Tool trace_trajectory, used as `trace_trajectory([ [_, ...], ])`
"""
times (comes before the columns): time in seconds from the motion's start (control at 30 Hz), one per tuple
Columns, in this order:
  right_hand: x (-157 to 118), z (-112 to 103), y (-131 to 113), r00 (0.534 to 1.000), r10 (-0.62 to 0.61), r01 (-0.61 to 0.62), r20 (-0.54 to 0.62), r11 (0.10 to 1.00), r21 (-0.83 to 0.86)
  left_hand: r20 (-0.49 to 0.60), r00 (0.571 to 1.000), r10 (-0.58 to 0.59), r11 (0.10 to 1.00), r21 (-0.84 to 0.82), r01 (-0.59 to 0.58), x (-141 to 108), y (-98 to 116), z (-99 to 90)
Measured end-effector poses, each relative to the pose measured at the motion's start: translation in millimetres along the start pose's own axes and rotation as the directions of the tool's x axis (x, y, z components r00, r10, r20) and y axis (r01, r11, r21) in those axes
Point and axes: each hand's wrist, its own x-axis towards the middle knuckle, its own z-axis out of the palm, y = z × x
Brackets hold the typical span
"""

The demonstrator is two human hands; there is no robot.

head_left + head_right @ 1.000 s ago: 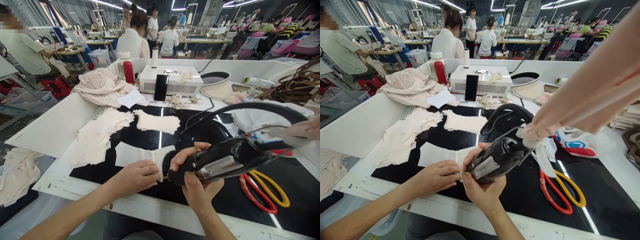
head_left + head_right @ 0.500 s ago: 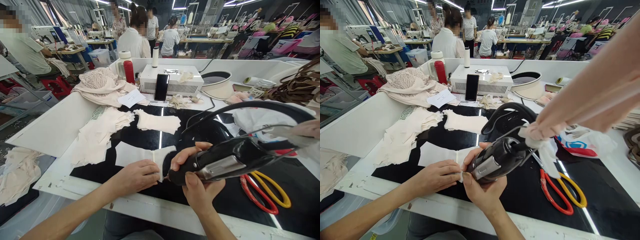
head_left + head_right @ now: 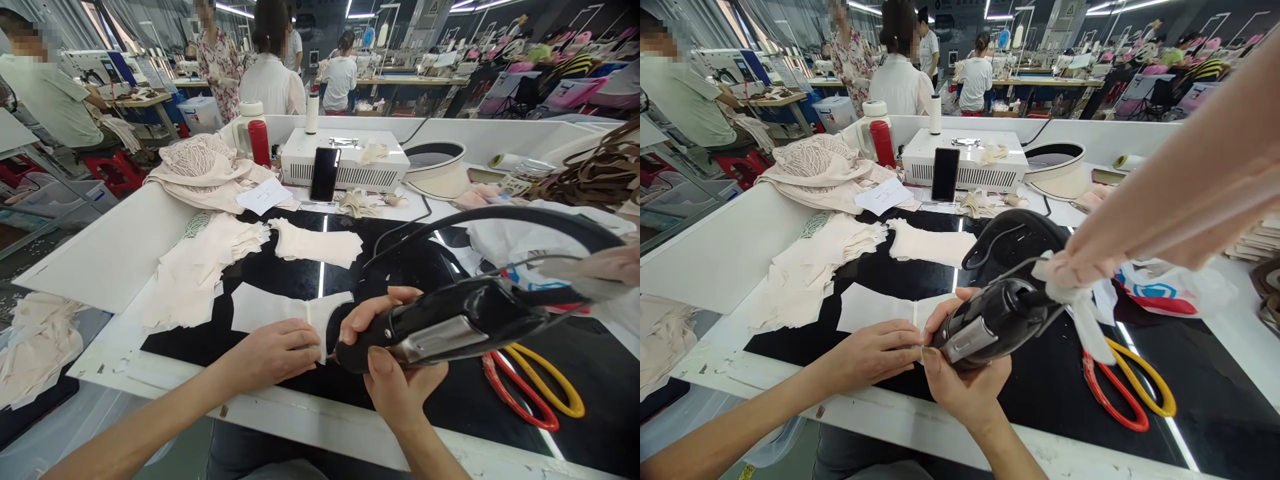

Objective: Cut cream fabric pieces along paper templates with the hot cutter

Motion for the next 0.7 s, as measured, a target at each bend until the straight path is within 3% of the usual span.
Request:
trace_trajectory([
  [0.7, -1.9, 0.9, -0.9, 1.000, 0.014, -0.013, 0.015, 0.998, -0.055, 0.007, 1.000, -0.004, 1.000, 0.000, 0.004, -1.9, -1.6, 3.0],
])
